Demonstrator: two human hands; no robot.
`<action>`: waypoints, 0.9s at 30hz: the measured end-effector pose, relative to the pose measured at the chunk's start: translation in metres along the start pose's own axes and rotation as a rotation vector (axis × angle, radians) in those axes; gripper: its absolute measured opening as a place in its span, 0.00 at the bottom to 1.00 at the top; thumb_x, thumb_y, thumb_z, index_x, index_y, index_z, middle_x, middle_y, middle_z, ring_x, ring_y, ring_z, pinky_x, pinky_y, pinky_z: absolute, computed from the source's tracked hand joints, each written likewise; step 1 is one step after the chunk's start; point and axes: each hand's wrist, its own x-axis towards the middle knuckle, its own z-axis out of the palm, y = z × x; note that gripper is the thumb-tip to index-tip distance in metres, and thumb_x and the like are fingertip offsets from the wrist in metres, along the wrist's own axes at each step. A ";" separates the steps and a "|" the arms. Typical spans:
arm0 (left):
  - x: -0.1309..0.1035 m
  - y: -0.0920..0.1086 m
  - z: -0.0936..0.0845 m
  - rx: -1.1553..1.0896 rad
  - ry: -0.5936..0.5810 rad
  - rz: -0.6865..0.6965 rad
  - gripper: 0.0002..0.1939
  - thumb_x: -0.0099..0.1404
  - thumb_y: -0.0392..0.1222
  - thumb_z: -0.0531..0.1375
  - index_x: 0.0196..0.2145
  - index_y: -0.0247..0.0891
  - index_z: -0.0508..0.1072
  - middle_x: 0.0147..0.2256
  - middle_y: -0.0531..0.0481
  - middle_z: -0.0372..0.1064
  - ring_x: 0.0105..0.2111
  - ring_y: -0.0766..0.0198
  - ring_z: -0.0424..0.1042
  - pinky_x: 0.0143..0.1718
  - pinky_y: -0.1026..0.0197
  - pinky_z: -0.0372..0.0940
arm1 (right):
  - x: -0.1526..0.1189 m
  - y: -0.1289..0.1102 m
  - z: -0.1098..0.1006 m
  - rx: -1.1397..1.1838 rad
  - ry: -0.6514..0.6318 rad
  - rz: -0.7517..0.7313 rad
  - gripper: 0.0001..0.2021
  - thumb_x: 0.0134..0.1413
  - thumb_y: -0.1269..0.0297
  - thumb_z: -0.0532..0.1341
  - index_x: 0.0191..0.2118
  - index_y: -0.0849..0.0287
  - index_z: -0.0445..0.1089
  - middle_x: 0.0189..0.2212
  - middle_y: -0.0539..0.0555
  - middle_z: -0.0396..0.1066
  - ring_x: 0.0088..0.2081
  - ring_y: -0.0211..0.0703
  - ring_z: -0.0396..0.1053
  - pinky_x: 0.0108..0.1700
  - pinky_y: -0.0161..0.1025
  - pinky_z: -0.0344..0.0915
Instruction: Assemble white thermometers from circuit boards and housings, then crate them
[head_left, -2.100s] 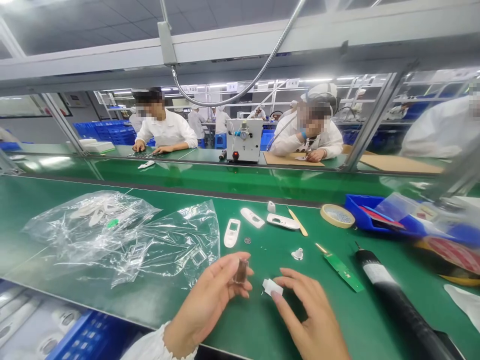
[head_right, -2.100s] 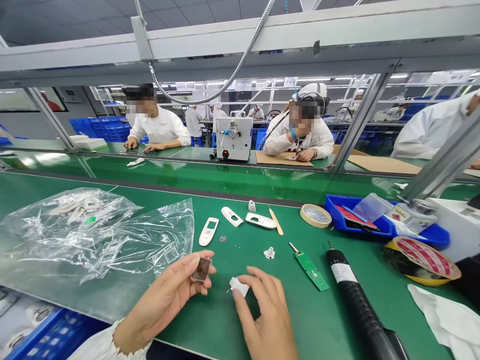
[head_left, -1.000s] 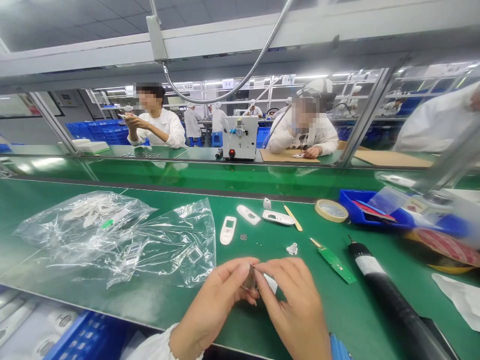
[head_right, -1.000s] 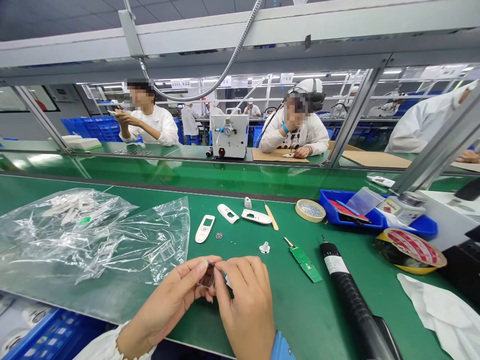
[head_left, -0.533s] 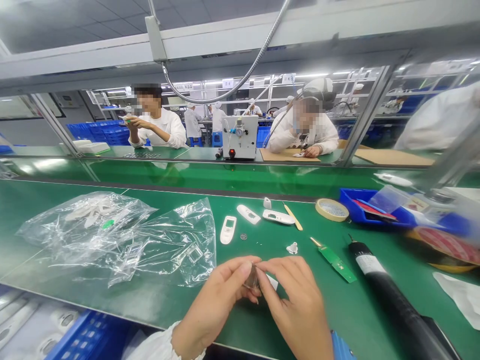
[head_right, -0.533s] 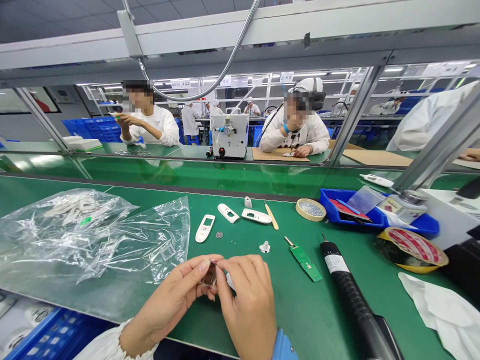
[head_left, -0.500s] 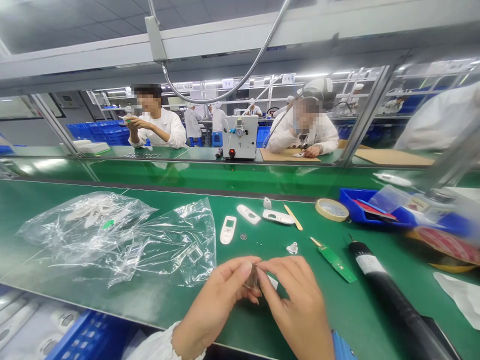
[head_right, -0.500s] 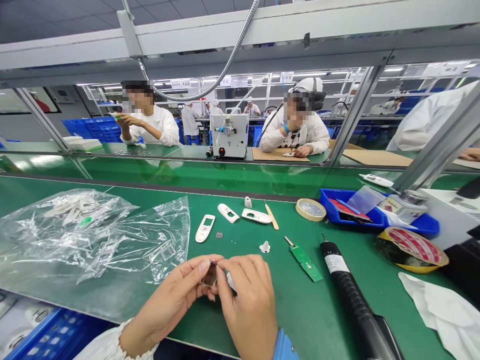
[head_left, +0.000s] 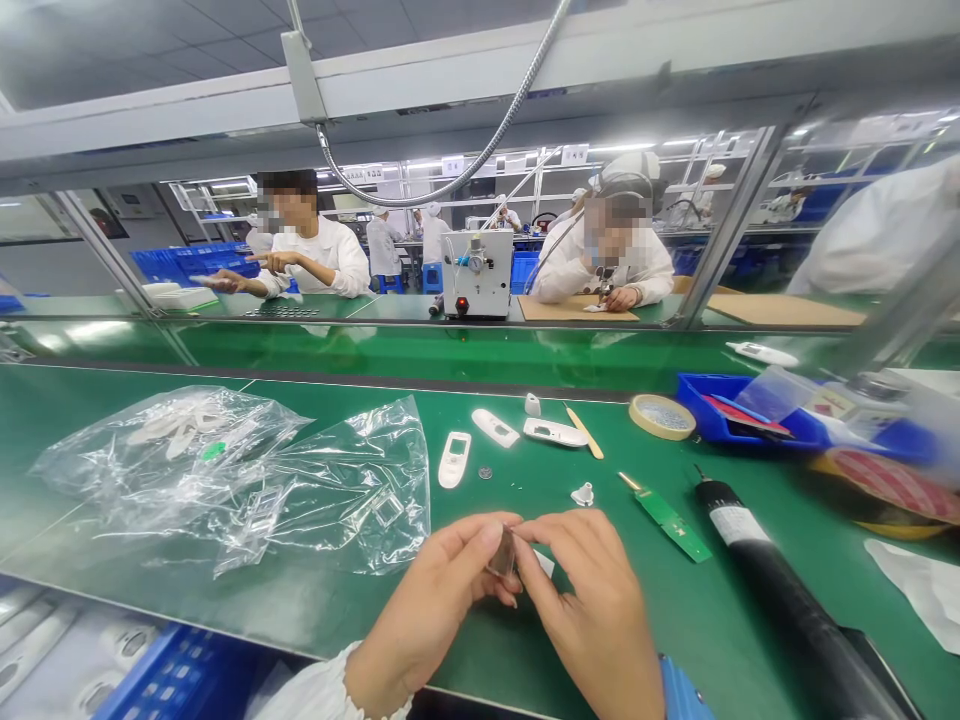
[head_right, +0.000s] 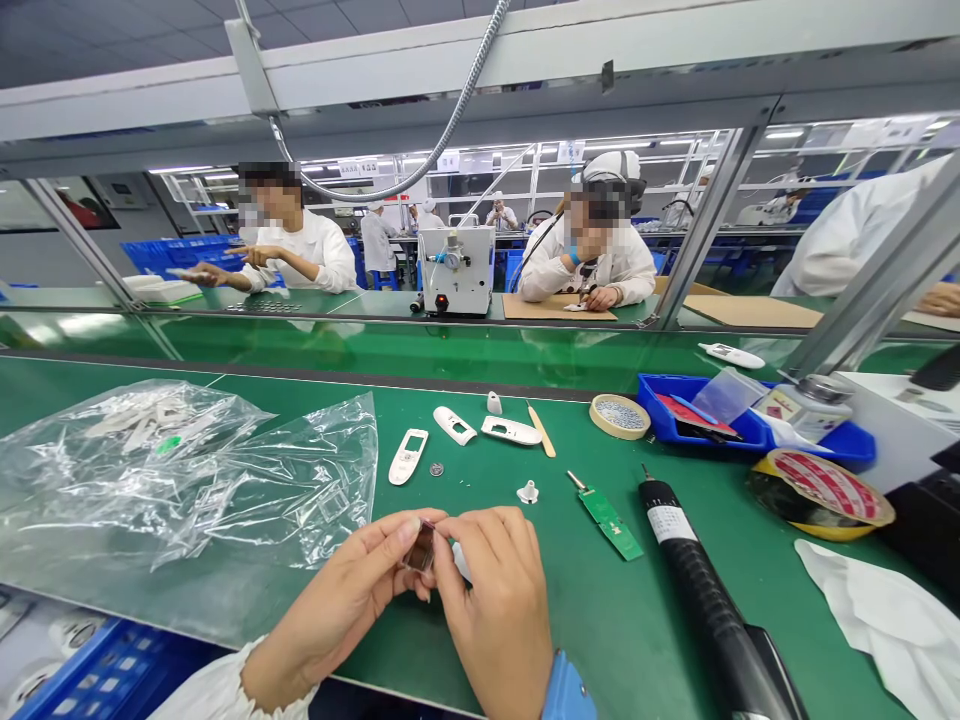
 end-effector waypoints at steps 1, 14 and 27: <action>0.000 0.000 0.000 -0.003 -0.004 0.000 0.13 0.62 0.45 0.54 0.39 0.34 0.71 0.30 0.47 0.68 0.29 0.67 0.65 0.34 0.62 0.61 | 0.000 0.000 0.000 -0.003 0.001 -0.001 0.04 0.53 0.70 0.57 0.30 0.57 0.68 0.26 0.52 0.68 0.29 0.43 0.62 0.30 0.39 0.57; 0.002 -0.005 -0.002 0.005 -0.009 -0.014 0.15 0.62 0.45 0.54 0.41 0.32 0.71 0.30 0.47 0.67 0.29 0.68 0.65 0.34 0.62 0.62 | -0.004 0.001 0.000 0.028 0.008 0.038 0.04 0.53 0.70 0.57 0.30 0.58 0.68 0.25 0.51 0.68 0.29 0.42 0.61 0.30 0.39 0.56; 0.004 -0.009 -0.006 -0.040 0.008 -0.020 0.14 0.62 0.45 0.55 0.41 0.34 0.71 0.31 0.48 0.68 0.28 0.69 0.66 0.34 0.61 0.62 | -0.007 0.003 -0.004 0.040 -0.005 0.044 0.03 0.52 0.73 0.58 0.30 0.58 0.67 0.26 0.52 0.68 0.30 0.42 0.60 0.30 0.39 0.56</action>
